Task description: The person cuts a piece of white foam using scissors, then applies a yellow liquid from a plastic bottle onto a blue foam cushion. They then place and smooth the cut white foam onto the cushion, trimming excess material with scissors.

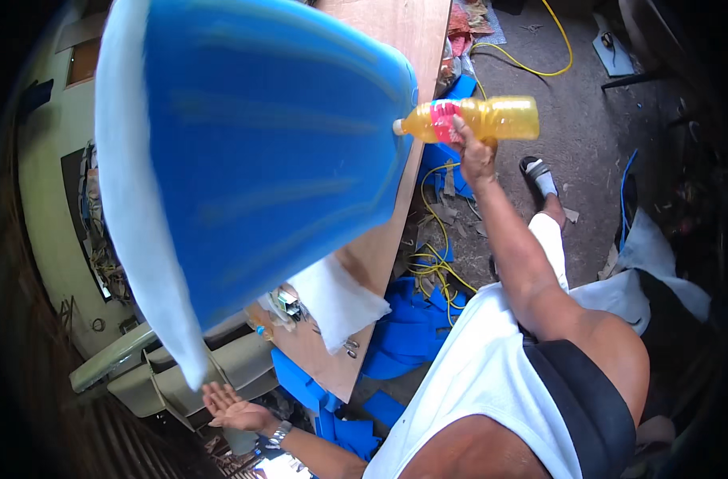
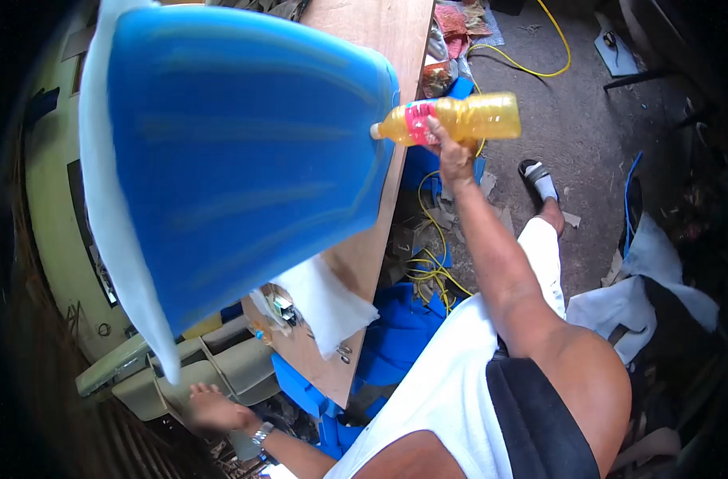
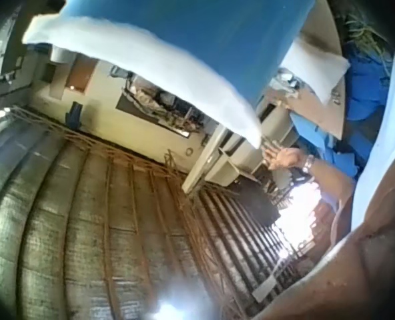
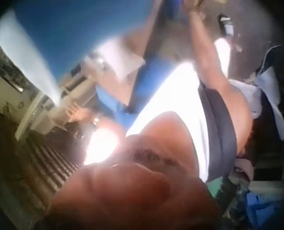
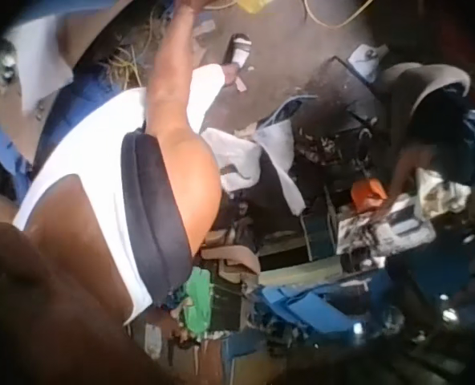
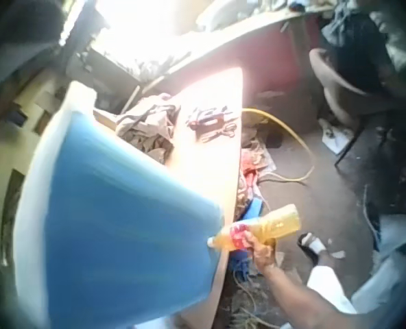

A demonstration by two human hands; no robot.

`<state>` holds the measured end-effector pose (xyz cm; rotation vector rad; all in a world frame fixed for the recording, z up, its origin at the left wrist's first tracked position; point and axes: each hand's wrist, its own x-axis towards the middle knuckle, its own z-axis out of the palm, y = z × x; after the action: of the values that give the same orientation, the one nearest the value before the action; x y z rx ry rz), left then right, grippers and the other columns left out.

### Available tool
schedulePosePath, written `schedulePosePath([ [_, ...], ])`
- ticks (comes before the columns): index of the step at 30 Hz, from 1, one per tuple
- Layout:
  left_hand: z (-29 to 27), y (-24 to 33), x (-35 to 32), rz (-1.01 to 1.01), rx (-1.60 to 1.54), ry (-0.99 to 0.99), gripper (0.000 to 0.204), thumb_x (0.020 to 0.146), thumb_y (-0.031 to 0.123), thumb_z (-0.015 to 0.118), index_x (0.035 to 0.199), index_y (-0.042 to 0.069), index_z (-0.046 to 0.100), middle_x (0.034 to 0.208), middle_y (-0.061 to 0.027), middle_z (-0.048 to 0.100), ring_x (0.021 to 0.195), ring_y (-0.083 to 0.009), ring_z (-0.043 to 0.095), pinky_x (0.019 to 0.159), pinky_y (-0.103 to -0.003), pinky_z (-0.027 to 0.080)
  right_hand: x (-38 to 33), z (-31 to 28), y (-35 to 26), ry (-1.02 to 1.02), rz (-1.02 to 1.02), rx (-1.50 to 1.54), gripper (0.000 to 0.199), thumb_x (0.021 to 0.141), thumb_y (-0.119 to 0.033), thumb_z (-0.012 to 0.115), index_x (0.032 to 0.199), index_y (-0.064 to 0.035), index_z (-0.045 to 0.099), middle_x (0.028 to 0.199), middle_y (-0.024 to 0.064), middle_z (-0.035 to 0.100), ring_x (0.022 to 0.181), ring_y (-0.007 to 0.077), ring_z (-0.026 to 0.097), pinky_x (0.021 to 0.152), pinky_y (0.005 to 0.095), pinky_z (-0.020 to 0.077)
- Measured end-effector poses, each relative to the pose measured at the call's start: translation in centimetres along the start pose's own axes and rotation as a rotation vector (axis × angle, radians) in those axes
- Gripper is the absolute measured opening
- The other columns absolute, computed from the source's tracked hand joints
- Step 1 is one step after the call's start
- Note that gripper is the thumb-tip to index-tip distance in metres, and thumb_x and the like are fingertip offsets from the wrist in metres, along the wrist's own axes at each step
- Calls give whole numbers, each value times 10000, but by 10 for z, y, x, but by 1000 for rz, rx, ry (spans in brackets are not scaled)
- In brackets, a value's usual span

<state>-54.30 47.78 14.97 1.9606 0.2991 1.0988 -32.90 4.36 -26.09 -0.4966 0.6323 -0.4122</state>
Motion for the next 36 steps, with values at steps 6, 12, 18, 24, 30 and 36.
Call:
schedulePosePath([
  [6, -79, -108, -67, -368, 93, -373, 496, 1042, 442, 353, 1333, 60, 477, 1383, -117, 534, 1210, -274, 556, 990, -375, 439, -123, -8, 47, -23, 87, 162, 381, 902, -174, 729, 1242, -101, 574, 1140, 51, 653, 968, 163, 684, 738, 340, 634],
  [12, -72, -147, -163, -326, 607, -849, 325, 999, 195, 548, 1254, -6, 557, 1184, -150, 652, 1035, -226, 642, 884, -365, 503, -111, 73, -68, -267, -382, 52, 392, 921, -171, 709, 1249, -33, 547, 1166, 88, 642, 1033, 195, 672, 861, 378, 596],
  [18, -34, -132, -188, -210, 319, -921, 359, 954, 163, 617, 1268, -4, 565, 1147, -139, 686, 941, -208, 665, 843, -341, 524, -148, 168, -148, -541, -996, 30, 411, 831, -130, 816, 1155, -30, 585, 1095, 63, 658, 1000, 162, 643, 865, 303, 541],
  [24, -30, -161, -197, -347, 364, -737, 375, 974, 225, 618, 1256, -13, 556, 1117, -120, 681, 960, -198, 666, 780, -330, 528, -122, 216, -189, -618, -1044, -26, 381, 858, -13, 759, 1193, -10, 577, 1144, 60, 643, 1024, 142, 616, 902, 311, 518],
  [30, -43, -190, -274, -622, 376, -477, 348, 980, 240, 624, 1207, -18, 575, 978, -111, 692, 829, -171, 691, 736, -303, 542, -113, 205, -148, -599, -825, 84, 451, 916, -88, 700, 1318, 9, 521, 1264, 136, 604, 1116, 246, 617, 968, 388, 512],
  [36, -44, -199, -308, -642, 257, -472, 360, 963, 263, 651, 1227, 27, 585, 1032, -132, 708, 889, -230, 703, 776, -332, 553, -144, 148, -111, -913, 7, 379, 640, 961, -349, 641, 1434, 2, 390, 1428, 208, 491, 1331, 343, 482, 1155, 487, 375],
])
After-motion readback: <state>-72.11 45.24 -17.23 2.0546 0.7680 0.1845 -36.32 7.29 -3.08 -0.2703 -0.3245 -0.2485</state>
